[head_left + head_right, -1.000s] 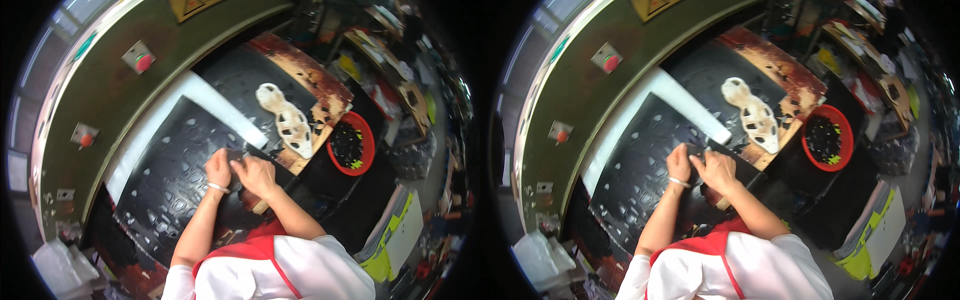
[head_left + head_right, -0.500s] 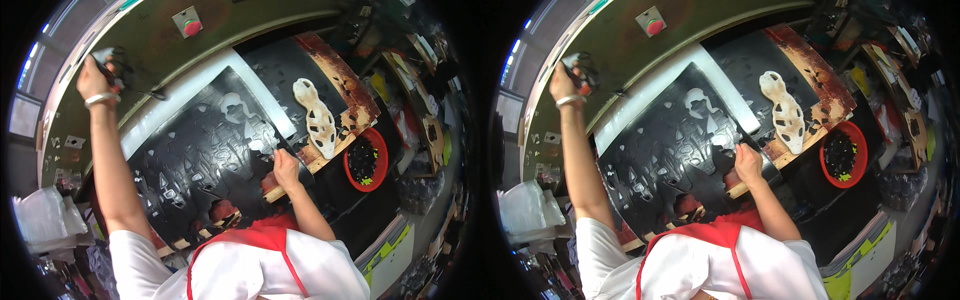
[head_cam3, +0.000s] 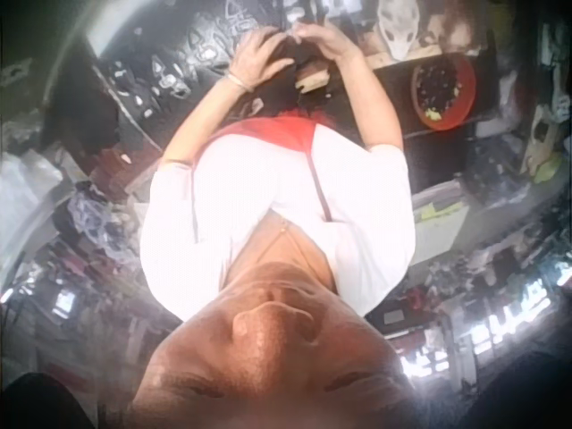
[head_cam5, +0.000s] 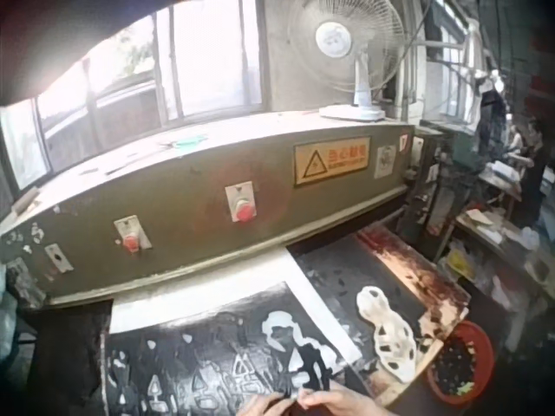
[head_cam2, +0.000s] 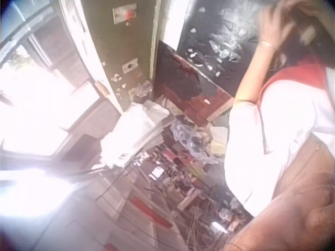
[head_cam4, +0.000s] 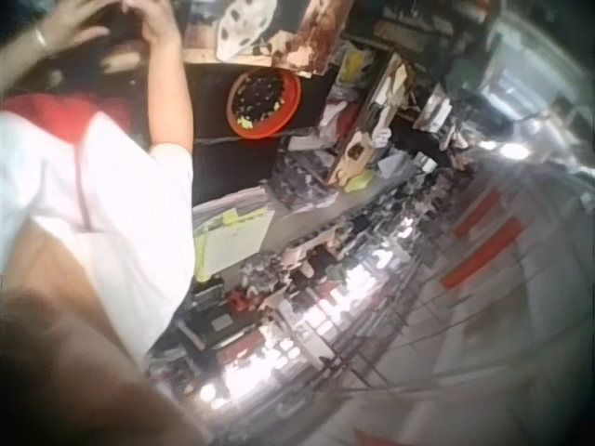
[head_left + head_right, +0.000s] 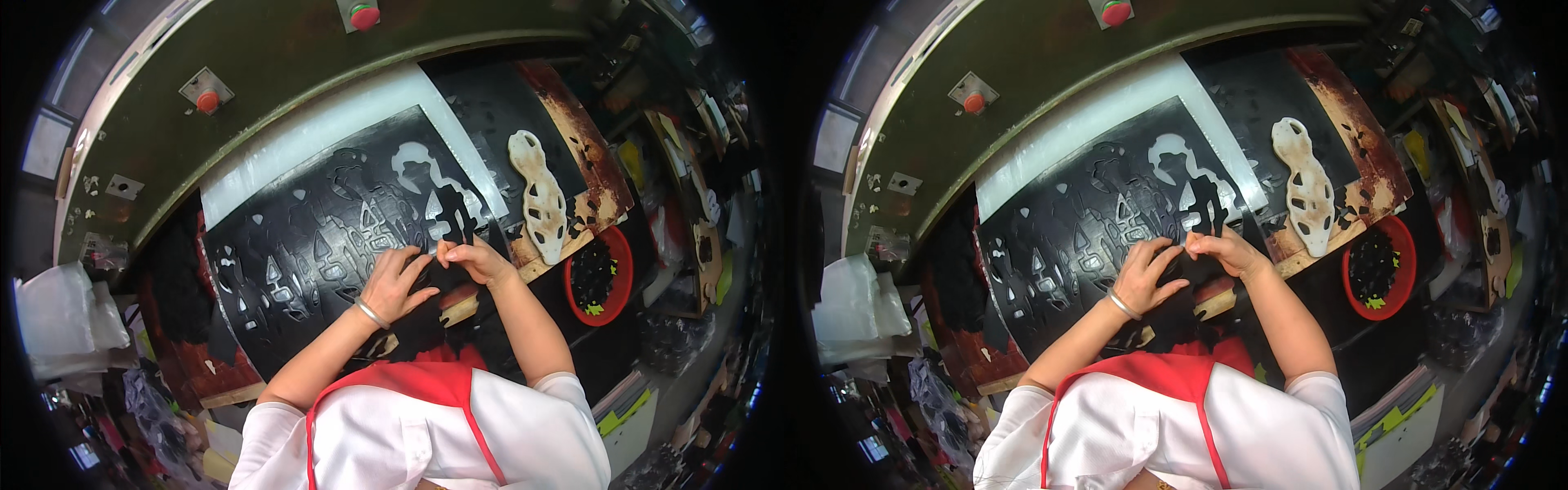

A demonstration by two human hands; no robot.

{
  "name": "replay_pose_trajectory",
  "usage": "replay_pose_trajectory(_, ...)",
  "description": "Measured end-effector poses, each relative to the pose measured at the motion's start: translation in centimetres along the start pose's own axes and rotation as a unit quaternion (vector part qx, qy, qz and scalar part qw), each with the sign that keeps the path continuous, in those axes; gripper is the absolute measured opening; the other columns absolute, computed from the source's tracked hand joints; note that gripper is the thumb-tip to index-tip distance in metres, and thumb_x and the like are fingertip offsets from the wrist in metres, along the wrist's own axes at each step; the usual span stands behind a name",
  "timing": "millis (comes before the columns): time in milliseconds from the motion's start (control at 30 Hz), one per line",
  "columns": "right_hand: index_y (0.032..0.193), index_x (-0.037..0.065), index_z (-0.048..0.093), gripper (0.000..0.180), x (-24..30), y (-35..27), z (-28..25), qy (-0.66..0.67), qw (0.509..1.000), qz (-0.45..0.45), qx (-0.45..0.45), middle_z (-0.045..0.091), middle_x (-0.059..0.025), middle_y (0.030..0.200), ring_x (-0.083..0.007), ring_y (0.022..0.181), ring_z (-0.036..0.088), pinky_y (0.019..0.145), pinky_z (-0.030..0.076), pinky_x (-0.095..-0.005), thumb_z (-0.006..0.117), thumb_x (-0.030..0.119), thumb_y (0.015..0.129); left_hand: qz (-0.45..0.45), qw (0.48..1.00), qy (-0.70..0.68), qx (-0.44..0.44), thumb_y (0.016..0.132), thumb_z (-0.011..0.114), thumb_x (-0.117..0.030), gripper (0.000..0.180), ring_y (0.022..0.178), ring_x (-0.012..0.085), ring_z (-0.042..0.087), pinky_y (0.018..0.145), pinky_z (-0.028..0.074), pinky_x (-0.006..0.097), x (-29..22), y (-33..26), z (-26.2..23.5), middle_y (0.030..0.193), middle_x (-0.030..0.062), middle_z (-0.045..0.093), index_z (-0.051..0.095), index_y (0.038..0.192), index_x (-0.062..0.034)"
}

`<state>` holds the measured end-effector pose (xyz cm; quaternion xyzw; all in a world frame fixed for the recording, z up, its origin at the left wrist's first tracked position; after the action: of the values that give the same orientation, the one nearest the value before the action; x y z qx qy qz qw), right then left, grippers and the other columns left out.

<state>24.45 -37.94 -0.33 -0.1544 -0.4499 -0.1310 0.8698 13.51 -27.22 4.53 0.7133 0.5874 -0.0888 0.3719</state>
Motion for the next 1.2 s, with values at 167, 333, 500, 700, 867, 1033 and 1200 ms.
replay_pose_trajectory(167, 0.081, 0.002, 0.065, 0.017, 1.4, -2.1, 1.3, -0.218, 0.962, 0.054, -0.152, 0.062, -0.0020, 0.074, -0.0111, 0.071, 0.055, 0.066, 0.044, -0.0300, 0.071, 0.017, 0.079, -0.251, 0.921, -0.285, -0.092, 0.089, 0.064, -0.011, 0.018, 0.077, 0.0190, 0.063, 0.068, 0.051, 0.029, 5.2, 0.7, -1.8, 0.096, 0.0092, 0.065, 0.066, 0.104, -0.0024)
replay_pose_trajectory(333, 0.071, 0.003, 0.060, 0.028, 5.2, -4.1, 6.6, -0.528, 0.768, -0.115, -0.343, 0.061, -0.0099, 0.056, -0.0281, 0.054, 0.063, 0.055, 0.050, -0.0363, 0.076, 0.025, 0.079, -0.353, 0.710, -0.596, -0.127, 0.096, 0.059, -0.014, 0.021, 0.077, 0.0138, 0.063, 0.071, 0.052, 0.025, 7.8, 0.4, -2.0, 0.095, 0.0058, 0.066, 0.065, 0.109, 0.0006)
replay_pose_trajectory(500, 0.078, -0.001, 0.061, 0.031, -0.4, 1.5, 6.7, -0.415, 0.866, -0.020, -0.278, 0.066, -0.0088, 0.066, -0.0148, 0.056, 0.062, 0.051, 0.048, -0.0299, 0.058, 0.024, 0.096, -0.417, 0.701, -0.570, -0.097, 0.095, 0.058, -0.014, 0.021, 0.082, 0.0143, 0.063, 0.074, 0.053, 0.028, 7.6, 0.3, -0.8, 0.097, 0.0074, 0.066, 0.065, 0.108, 0.0010)
replay_pose_trajectory(700, 0.079, -0.001, 0.064, 0.028, -3.0, 1.0, 4.1, -0.384, 0.890, -0.094, -0.229, 0.065, -0.0095, 0.068, -0.0139, 0.062, 0.061, 0.061, 0.048, -0.0282, 0.053, 0.017, 0.097, -0.299, 0.739, -0.425, -0.429, 0.100, 0.051, -0.029, 0.025, 0.052, 0.0115, 0.051, 0.046, 0.041, 0.024, 14.0, 7.1, -17.2, 0.076, 0.0049, 0.059, 0.058, 0.098, -0.0047)
replay_pose_trajectory(867, 0.086, 0.000, 0.068, 0.029, -3.1, 0.2, 3.0, -0.303, 0.923, -0.058, -0.231, 0.069, -0.0120, 0.075, -0.0181, 0.068, 0.066, 0.065, 0.050, -0.0297, 0.055, 0.023, 0.097, -0.125, 0.858, -0.297, -0.400, 0.097, 0.058, -0.025, 0.028, 0.059, 0.0109, 0.050, 0.050, 0.043, 0.026, 14.1, 12.1, -33.4, 0.077, 0.0056, 0.058, 0.062, 0.101, 0.0025)
replay_pose_trajectory(1033, 0.101, 0.001, 0.066, 0.033, -4.3, 1.0, 3.5, -0.247, 0.958, 0.126, -0.077, 0.068, -0.0034, 0.095, -0.0114, 0.086, 0.062, 0.079, 0.048, -0.0252, 0.054, 0.031, 0.099, -0.121, 0.907, -0.220, -0.337, 0.097, 0.058, -0.023, 0.033, 0.066, 0.0077, 0.052, 0.058, 0.043, 0.023, 9.8, 12.2, -38.7, 0.082, 0.0040, 0.060, 0.062, 0.118, 0.0026)
replay_pose_trajectory(1200, 0.091, 0.001, 0.069, 0.025, -5.0, 2.5, 5.2, -0.134, 0.974, 0.166, 0.072, 0.066, -0.0051, 0.081, -0.0100, 0.080, 0.058, 0.072, 0.043, -0.0231, 0.064, 0.025, 0.091, -0.089, 0.969, -0.007, -0.231, 0.092, 0.059, -0.015, 0.018, 0.070, 0.0122, 0.062, 0.064, 0.051, 0.025, 5.2, 5.6, -26.2, 0.090, 0.0051, 0.067, 0.068, 0.102, -0.0035)
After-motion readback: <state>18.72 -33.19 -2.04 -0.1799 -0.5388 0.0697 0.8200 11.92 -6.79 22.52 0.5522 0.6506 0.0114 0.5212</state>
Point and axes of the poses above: each hand's wrist, its own y-axis towards the middle knuckle, its own z-axis out of the palm, x = y × z, the point moved 6 cm from there along y, towards the middle knuckle
